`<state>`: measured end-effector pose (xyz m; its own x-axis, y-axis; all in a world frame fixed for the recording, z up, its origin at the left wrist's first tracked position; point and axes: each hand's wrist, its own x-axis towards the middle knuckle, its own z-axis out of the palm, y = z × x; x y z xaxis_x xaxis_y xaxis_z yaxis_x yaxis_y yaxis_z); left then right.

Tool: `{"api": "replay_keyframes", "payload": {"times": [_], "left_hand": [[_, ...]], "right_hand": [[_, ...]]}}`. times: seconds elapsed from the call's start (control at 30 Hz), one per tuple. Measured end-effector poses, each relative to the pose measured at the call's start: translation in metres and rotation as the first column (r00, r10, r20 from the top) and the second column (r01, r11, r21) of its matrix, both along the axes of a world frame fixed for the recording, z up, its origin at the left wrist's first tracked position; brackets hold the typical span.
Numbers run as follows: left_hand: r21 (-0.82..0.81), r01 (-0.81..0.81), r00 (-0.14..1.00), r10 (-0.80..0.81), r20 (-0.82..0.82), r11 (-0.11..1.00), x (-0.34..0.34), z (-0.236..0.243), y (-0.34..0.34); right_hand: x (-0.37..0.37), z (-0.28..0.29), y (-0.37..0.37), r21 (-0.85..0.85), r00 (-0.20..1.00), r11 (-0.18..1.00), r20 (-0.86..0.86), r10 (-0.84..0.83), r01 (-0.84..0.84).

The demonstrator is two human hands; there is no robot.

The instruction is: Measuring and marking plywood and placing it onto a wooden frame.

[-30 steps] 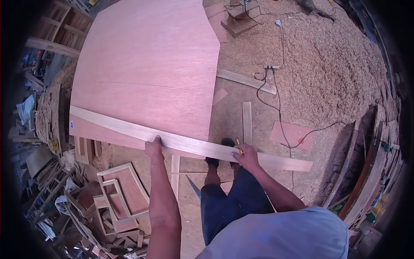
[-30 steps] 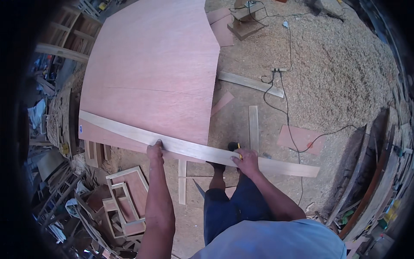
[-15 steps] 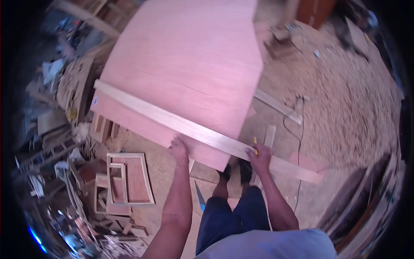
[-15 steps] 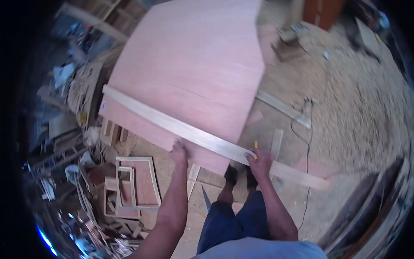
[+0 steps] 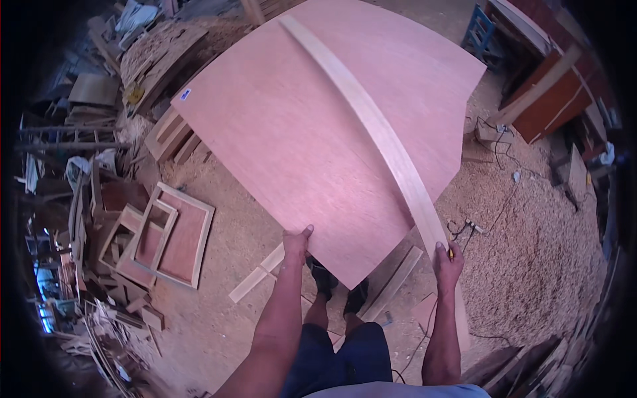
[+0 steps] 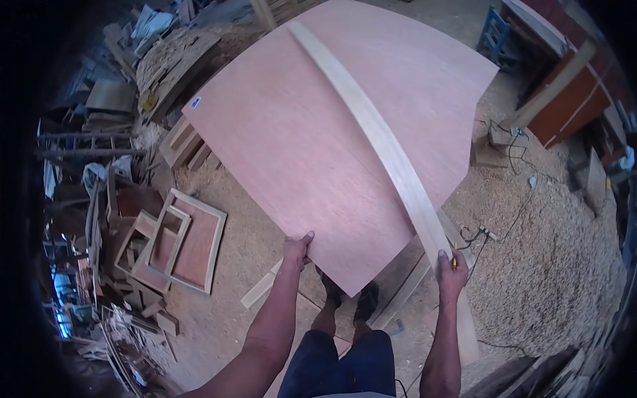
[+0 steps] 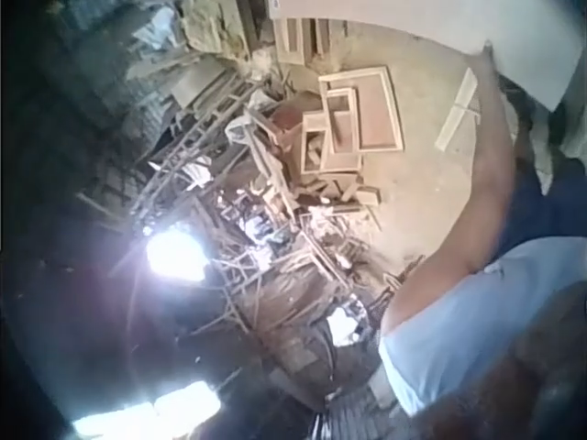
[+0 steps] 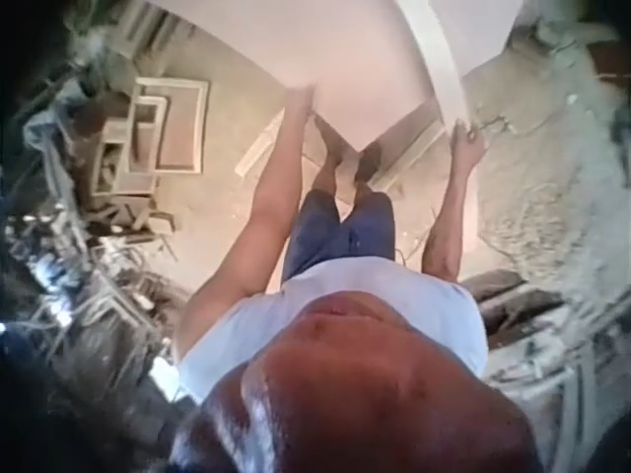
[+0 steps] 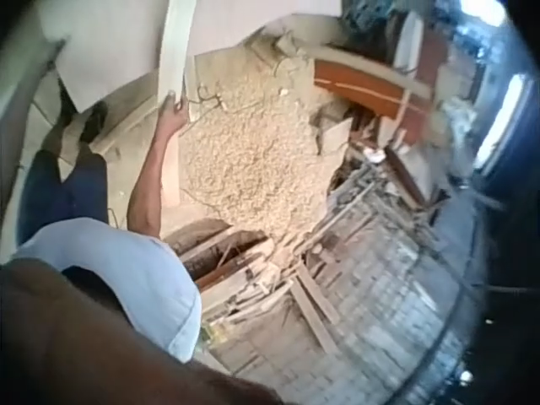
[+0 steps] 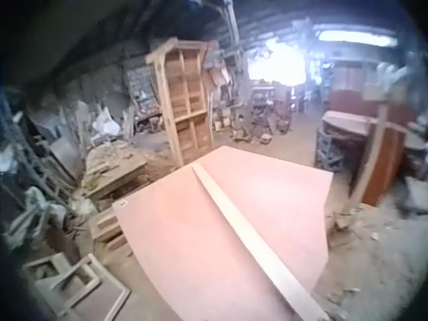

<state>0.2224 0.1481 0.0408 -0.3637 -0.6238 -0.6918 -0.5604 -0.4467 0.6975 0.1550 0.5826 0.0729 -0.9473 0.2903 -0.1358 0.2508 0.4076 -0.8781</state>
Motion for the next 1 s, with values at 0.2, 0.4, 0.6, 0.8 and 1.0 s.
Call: {"api": "replay_keyframes", "payload": {"times": [0.2,0.4,0.6,0.8,1.0], "left_hand": [[-0.02,0.037,0.999,-0.037,0.012,0.999,0.005,-0.002,-0.007],[-0.07,0.124,0.991,-0.121,0.048,0.99,0.011,-0.029,-0.017],[-0.063,0.204,0.978,-0.2,0.062,0.977,0.005,-0.033,0.004],[0.143,0.179,0.983,-0.182,0.004,0.973,-0.001,-0.006,0.075],[0.241,0.198,0.977,-0.212,0.034,0.95,0.004,-0.015,0.128]], "right_hand": [[0.052,0.01,-0.045,-0.129,0.994,0.991,0.098,0.046,-0.033],[0.103,-0.003,-0.052,-0.225,0.968,0.969,0.203,0.146,-0.099],[0.145,-0.022,-0.033,-0.236,0.961,0.971,0.261,0.094,-0.031],[0.167,-0.028,-0.022,-0.275,0.938,0.961,0.341,0.068,0.03],[0.173,-0.035,-0.014,-0.206,0.952,0.978,0.297,0.079,-0.017]]}}
